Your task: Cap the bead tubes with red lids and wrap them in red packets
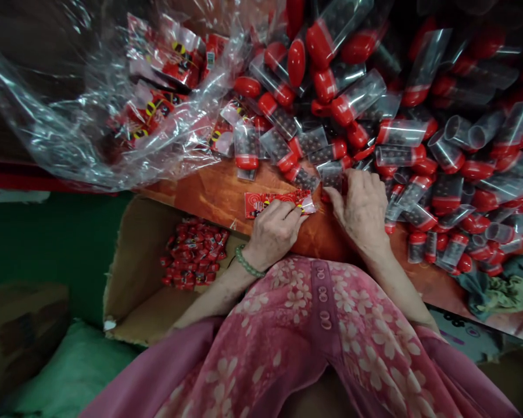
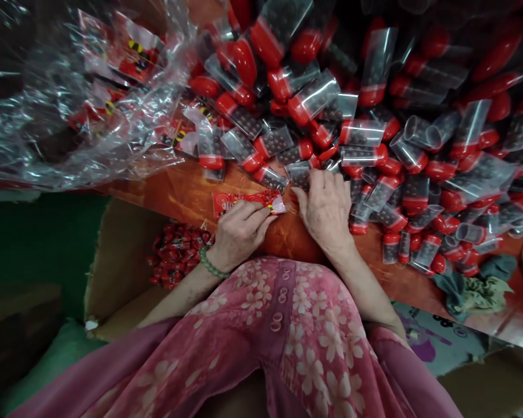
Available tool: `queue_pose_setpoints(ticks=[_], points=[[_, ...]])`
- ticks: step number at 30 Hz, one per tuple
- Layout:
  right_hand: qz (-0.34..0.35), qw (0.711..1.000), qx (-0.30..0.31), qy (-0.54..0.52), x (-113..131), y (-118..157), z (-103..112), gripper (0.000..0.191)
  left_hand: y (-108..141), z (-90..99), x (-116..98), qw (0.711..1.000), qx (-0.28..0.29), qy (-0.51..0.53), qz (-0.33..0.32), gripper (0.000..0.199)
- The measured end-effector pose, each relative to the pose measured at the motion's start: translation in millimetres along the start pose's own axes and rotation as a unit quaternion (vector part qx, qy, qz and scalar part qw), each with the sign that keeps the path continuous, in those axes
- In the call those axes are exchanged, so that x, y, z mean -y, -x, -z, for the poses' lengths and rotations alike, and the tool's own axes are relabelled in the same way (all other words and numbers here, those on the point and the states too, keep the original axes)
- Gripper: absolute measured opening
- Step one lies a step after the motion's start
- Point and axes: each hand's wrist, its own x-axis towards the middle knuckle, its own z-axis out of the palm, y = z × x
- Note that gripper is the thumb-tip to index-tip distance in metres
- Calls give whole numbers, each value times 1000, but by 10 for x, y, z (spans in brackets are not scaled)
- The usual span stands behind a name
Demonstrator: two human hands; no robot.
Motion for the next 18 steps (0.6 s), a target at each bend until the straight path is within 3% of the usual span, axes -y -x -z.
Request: queue_pose_setpoints(ticks=[4,9,13,18], points=[[15,994,-8,-106,-16,-80,-93,52,-32,72,-99,997,65,-37,19,30],[65,979,-49,-186,-103,-84,-14,53,-90,134,-98,992,113,-50,23,28],[38,952,-83,-293,-207,37,86,43,-104,115,33,994,54,74,64,23],[-47,890,-94,-444,-301,249,152,31,-102,179,122,940,-32,298,160,6]])
